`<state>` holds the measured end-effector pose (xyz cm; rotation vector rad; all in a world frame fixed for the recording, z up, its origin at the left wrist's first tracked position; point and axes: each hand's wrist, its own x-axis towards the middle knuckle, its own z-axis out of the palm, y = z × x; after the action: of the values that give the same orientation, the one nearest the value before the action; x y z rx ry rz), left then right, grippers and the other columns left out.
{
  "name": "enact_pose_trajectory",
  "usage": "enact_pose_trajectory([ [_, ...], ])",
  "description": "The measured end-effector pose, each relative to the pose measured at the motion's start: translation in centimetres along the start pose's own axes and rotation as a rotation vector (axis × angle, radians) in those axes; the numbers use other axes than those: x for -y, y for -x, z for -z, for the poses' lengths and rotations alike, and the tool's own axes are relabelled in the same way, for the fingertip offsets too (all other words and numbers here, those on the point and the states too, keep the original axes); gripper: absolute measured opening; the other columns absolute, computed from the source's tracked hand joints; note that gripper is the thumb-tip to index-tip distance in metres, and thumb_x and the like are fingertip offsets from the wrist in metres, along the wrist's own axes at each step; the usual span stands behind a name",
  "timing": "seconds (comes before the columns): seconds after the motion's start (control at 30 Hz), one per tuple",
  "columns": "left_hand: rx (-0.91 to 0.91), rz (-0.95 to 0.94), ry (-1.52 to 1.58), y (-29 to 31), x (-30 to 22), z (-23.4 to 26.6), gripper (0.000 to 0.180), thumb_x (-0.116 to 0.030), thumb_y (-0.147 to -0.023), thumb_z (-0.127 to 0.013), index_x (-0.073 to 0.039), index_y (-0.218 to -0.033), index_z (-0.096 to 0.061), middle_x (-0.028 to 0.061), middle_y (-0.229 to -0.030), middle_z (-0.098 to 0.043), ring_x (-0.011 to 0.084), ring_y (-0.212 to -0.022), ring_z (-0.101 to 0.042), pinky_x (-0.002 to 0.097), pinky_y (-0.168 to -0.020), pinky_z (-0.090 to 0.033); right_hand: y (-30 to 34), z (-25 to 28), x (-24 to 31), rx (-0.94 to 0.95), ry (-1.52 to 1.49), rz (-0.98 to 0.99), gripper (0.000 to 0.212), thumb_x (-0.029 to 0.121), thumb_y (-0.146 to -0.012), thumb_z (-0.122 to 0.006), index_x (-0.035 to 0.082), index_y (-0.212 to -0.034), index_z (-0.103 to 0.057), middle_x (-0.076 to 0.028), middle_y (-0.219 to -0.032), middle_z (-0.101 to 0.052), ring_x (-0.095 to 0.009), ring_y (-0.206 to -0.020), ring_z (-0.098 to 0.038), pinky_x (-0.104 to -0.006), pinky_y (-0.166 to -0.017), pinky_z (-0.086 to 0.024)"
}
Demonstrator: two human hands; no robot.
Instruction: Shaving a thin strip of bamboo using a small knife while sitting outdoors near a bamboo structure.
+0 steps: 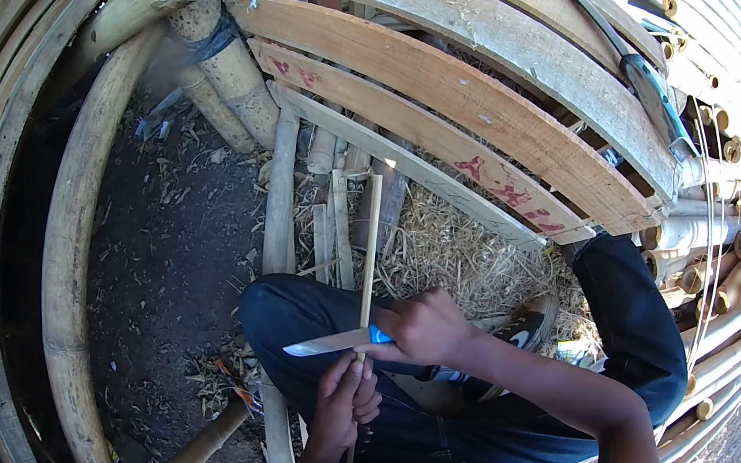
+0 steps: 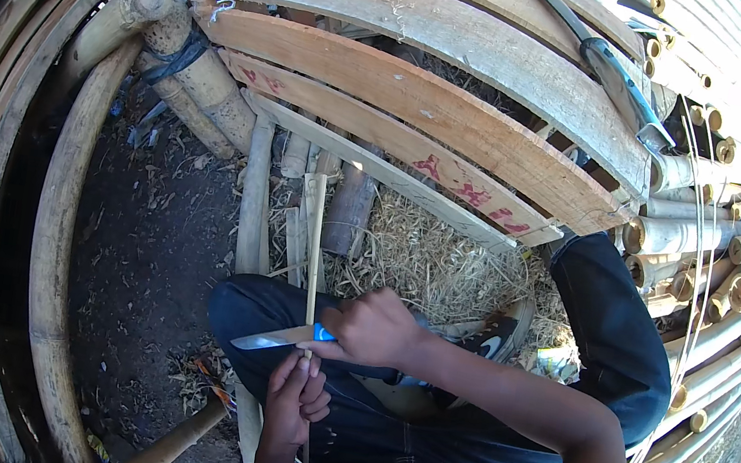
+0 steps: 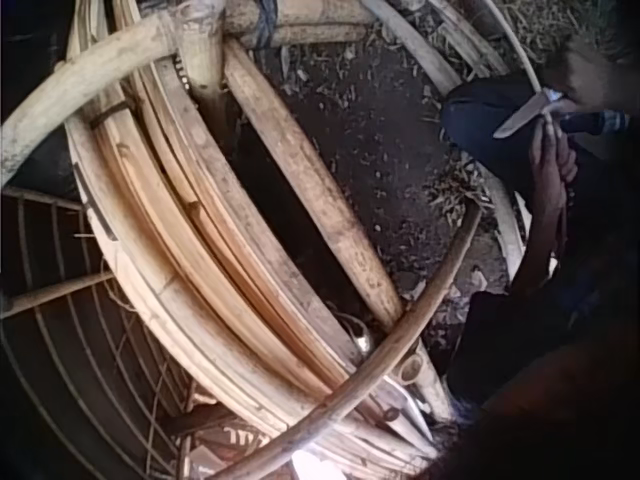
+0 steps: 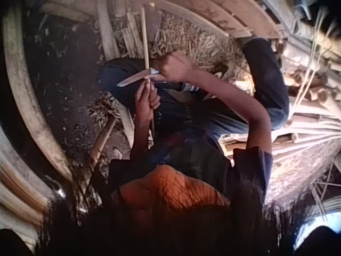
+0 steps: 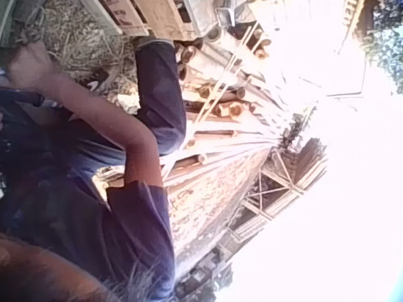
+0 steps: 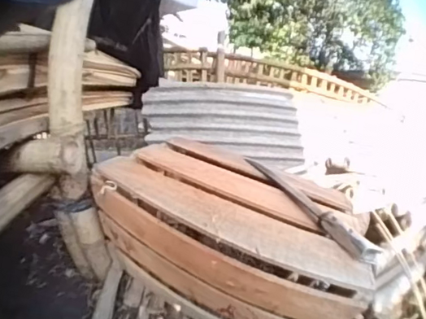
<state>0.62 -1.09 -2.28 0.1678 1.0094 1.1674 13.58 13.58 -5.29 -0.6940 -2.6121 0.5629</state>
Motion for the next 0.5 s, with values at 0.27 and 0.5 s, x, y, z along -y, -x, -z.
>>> enact_pose_trajectory([
  [0.27,-0.002,0.024,0.028,0.6,0.7,0.2,0.021,-0.027,-0.100,-0.040,-0.010,-0.088,-0.044,-0.0063,-0.053,-0.023,0.0021,-0.041,-0.017,0.0193,-0.037,-0.014,-0.4,1.6,-0.4,0.090,0.077,-0.028,0.050,0.054,-0.087,-0.052,0.009,-0.064,-0.055,-0.008,-0.054,-0.055,-0.027,-0.046,-0.057,-0.0380,-0.042,-0.044],
  [0.5,0.032,0.001,0.080,0.0,0.1,0.5,0.021,-0.026,-0.100,-0.040,-0.010,-0.087,-0.043,-0.0064,-0.053,-0.023,0.0021,-0.040,-0.016,0.0200,-0.036,-0.014,-0.1,0.0,1.0,-0.024,0.018,0.026,0.049,0.053,-0.084,-0.056,0.008,-0.065,-0.054,-0.006,-0.051,-0.052,-0.027,-0.045,-0.056,-0.0386,-0.041,-0.043],
])
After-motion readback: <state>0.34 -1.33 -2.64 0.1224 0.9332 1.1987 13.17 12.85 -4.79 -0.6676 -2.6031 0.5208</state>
